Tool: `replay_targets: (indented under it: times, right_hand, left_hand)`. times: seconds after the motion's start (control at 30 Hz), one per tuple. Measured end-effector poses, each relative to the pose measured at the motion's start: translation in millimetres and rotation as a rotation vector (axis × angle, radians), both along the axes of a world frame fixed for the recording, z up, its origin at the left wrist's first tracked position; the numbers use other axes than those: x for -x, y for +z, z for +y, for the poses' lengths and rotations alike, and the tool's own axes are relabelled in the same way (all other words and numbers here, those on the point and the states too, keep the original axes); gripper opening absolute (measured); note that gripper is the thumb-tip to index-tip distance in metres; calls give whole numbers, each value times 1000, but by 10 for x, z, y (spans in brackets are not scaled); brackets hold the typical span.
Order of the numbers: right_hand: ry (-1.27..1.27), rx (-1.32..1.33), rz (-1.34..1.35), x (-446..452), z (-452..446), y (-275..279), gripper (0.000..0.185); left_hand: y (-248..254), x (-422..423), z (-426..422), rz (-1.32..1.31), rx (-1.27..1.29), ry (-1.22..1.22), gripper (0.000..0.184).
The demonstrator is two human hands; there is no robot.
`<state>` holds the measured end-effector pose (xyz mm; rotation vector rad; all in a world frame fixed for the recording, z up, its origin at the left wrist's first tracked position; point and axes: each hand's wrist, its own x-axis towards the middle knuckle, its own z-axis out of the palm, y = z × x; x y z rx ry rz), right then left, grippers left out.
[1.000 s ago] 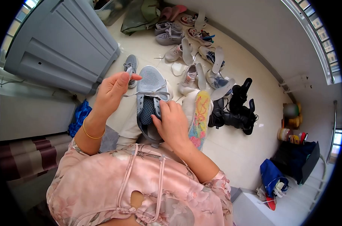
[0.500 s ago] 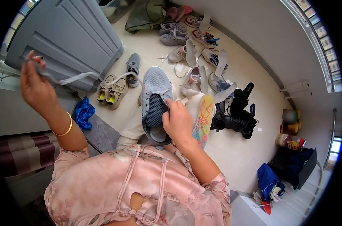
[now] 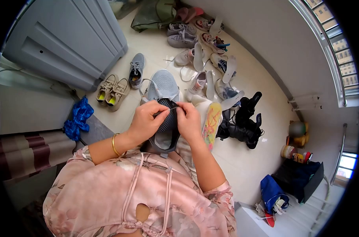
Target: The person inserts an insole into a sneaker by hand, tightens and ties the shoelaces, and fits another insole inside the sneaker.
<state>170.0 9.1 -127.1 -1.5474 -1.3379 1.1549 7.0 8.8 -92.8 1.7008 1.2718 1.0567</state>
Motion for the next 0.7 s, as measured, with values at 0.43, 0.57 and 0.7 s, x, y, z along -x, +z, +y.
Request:
replay_targets:
  times: [0.43, 0.57, 0.7]
  right_hand:
    - [-69, 150, 460, 61, -44, -46, 20]
    - [-69, 90, 378, 74, -58, -86, 20]
    - [-57, 38, 241, 82, -68, -70, 21]
  left_hand:
    - [-68, -7, 75, 182, -17, 101, 9]
    - [-92, -9, 97, 199, -42, 117, 9]
    - [-111, -15, 111, 192, -61, 121, 8]
